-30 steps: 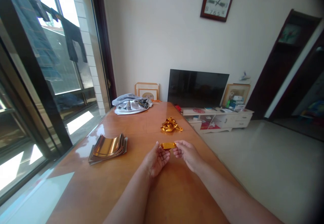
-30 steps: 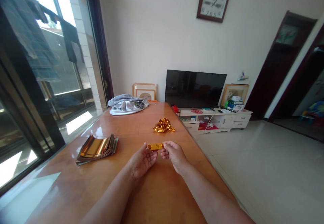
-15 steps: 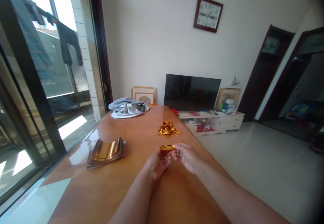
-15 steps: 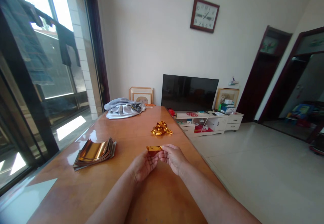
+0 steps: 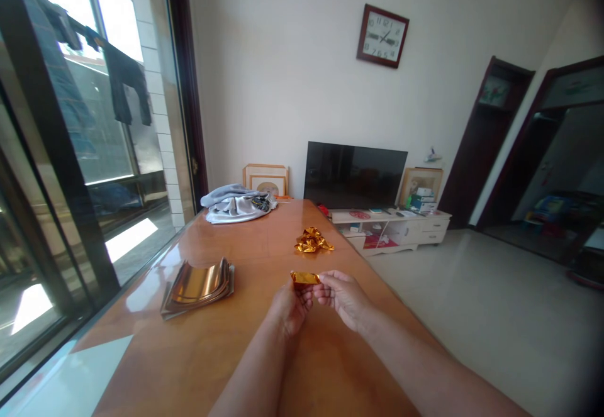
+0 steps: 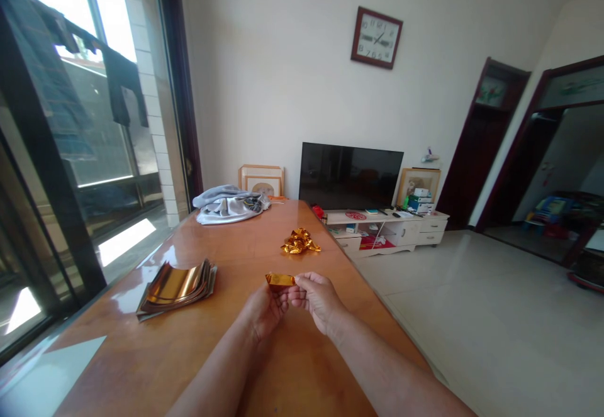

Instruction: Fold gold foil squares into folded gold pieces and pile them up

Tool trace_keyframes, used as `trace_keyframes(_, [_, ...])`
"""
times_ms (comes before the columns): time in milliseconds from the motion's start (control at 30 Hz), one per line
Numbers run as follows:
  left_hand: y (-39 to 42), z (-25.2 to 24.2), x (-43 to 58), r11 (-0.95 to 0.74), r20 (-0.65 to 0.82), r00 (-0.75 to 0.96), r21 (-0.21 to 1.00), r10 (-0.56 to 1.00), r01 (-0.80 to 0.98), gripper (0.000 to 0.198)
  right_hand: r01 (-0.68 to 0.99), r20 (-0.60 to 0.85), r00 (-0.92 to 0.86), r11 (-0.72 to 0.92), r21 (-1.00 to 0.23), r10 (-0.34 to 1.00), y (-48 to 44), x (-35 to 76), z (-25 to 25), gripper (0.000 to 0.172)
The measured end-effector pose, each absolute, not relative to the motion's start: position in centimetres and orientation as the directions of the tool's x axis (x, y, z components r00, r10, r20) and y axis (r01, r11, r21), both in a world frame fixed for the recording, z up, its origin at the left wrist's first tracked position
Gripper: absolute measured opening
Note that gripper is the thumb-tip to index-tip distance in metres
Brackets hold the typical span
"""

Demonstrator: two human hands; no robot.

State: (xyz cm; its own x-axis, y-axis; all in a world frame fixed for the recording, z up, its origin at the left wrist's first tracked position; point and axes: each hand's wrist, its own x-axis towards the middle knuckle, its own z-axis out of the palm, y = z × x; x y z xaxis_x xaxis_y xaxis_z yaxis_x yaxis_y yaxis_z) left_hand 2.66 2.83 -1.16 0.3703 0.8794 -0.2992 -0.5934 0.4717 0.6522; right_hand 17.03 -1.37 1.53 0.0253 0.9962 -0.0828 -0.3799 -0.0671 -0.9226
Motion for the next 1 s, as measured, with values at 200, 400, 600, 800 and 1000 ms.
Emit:
trace_keyframes(200, [2.9, -1.0, 2.8, 0.446, -0.293, 0.339, 0.656, 0.894, -0.609, 0.038, -0.372, -0.058, 0.032, -0.042, -0.927, 0.998, -1.4, 16.7, 1.7, 0.024])
trace_keyframes(400, [2.9, -1.1, 2.8, 0.435, -0.309, 0.307, 0.652, 0.9, -0.621, 0.041, -0.36, -0.055, 0.038, -0.038, -0.932, 0.998, -1.5, 16.5, 1.8, 0.022])
trace_keyframes(600, [2.7, -0.7, 2.5, 0.465, -0.323, 0.336, 0.657, 0.885, -0.593, 0.051, -0.343, -0.053, 0.046, -0.034, -0.939, 0.998, -1.5, 16.5, 1.9, 0.019])
trace_keyframes(800, [2.5, -0.2, 2.5, 0.489, -0.352, 0.341, 0.666, 0.872, -0.563, 0.061, -0.301, -0.041, 0.062, -0.02, -0.953, 0.997, -1.7, 16.5, 2.1, 0.019])
trace_keyframes(1000, [2.4, -0.1, 2.4, 0.488, -0.355, 0.336, 0.667, 0.873, -0.563, 0.06, -0.226, -0.004, 0.096, 0.018, -0.974, 0.995, -2.0, 16.2, 2.1, 0.022])
